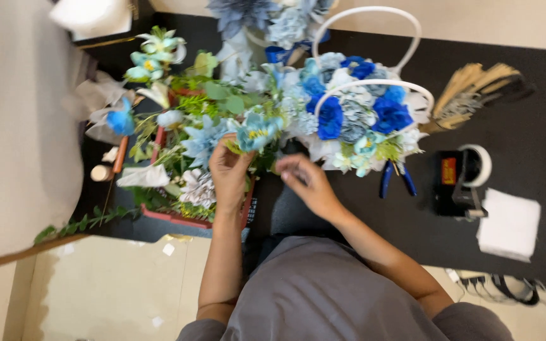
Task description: The person arranges artificial flowers and greenery into a white basket. They select various blue and white flowers from a tray, adjust their positions within the basket, and add greenery to fill gaps.
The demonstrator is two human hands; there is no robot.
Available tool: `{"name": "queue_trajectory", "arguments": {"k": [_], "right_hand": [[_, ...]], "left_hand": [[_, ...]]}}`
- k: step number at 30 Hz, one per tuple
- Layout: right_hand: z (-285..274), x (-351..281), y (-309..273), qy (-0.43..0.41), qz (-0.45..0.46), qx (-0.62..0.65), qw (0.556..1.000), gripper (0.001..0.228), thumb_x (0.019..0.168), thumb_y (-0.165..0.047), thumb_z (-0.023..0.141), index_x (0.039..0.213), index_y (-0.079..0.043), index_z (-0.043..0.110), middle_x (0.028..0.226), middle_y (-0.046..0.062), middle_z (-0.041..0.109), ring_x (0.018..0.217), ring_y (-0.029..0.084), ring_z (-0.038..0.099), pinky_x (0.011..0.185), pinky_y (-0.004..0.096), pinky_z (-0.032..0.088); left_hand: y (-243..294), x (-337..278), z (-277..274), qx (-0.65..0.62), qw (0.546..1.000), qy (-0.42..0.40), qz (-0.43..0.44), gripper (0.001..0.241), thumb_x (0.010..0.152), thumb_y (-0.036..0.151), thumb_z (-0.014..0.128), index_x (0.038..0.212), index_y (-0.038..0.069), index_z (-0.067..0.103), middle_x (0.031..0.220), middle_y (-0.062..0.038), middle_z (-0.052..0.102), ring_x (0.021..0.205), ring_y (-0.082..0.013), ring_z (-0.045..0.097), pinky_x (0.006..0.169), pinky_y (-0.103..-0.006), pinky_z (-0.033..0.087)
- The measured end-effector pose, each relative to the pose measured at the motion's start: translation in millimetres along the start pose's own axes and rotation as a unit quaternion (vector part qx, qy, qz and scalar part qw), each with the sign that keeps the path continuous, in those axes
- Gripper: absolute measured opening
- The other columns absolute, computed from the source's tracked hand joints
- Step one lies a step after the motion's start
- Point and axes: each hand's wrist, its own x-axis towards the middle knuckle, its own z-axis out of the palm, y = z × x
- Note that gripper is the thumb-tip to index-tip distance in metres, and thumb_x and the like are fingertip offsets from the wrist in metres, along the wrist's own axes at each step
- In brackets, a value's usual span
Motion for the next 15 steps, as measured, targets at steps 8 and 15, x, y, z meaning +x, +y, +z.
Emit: {"name": "queue_trajectory", "arguments": {"k": [8, 15], "right_hand": [[-91, -64, 35, 0.069, 0.072, -0.256, 0.962, 0.012, 0.08, -0.003, 0.056, 0.087, -0.008, 0.064, 0.075, 0.012, 0.064, 0.072, 0.029, 0.063, 0.065, 0.036, 0.049], [-155, -81, 66, 0.299, 0.16, -0.585, 0.737, 0.066, 0.067, -0.032, 0.074, 0.117, 0.001, 0.048, 0.106, 0.018, 0.05, 0.1, 0.038, 0.049, 0.077, 0.045, 0.048]], "left_hand": [[20, 6, 30, 0.013, 0.999, -0.033, -0.013, 0.011, 0.081, -0.001, 0.061, 0.089, -0.001, 0.052, 0.093, -0.01, 0.051, 0.085, -0.023, 0.059, 0.075, -0.0314, 0.049], [42, 4, 54, -0.006, 0.997, -0.071, -0.023, 0.014, 0.082, -0.004, 0.057, 0.096, -0.004, 0.055, 0.092, -0.014, 0.053, 0.086, -0.0309, 0.063, 0.073, -0.032, 0.054]]}}
